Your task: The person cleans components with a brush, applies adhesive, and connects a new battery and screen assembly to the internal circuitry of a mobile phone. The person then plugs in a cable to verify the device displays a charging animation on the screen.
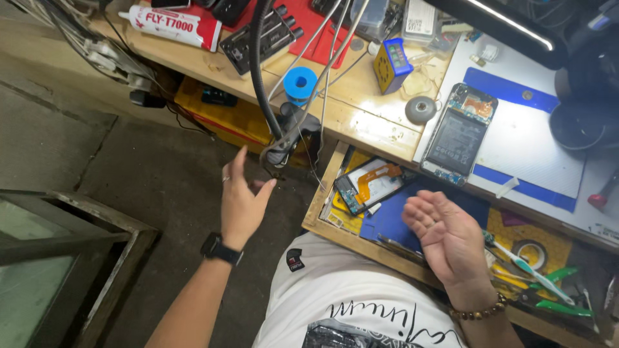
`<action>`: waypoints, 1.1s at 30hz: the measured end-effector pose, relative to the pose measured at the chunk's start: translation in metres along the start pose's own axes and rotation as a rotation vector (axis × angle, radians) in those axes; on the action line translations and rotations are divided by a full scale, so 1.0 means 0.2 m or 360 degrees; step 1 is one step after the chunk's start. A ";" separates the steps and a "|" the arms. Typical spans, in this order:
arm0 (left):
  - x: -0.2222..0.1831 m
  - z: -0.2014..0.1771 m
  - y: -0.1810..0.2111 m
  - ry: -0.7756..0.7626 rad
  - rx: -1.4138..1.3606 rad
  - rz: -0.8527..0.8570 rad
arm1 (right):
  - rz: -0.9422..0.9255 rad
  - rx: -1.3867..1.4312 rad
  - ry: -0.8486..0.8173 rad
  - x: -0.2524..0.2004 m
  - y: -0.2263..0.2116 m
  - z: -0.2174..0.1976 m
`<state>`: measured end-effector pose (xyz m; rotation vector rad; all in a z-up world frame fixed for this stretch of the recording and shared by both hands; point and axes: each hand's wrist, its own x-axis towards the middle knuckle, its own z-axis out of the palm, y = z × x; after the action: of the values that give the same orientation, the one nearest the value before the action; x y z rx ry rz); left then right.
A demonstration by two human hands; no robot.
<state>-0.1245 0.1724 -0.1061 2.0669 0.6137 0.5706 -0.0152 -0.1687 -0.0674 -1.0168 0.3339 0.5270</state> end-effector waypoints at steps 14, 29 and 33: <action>-0.09 -0.37 0.24 -0.1052 -0.0971 -0.0196 | -0.0790 -0.1488 -0.1323 -0.28 0.02 0.38; -0.16 -0.14 0.27 -0.0491 -0.1308 -0.0718 | -0.0410 -0.0910 -0.1271 -0.47 -0.28 -0.20; -0.14 -0.06 0.28 -0.0502 -0.0597 -0.0660 | -0.0407 -0.0149 -0.1224 -0.42 -0.17 -0.27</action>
<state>-0.1405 0.1343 -0.0568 1.5723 0.6652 0.1020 -0.0664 -0.2508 -0.0284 -0.8575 -0.5011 0.6606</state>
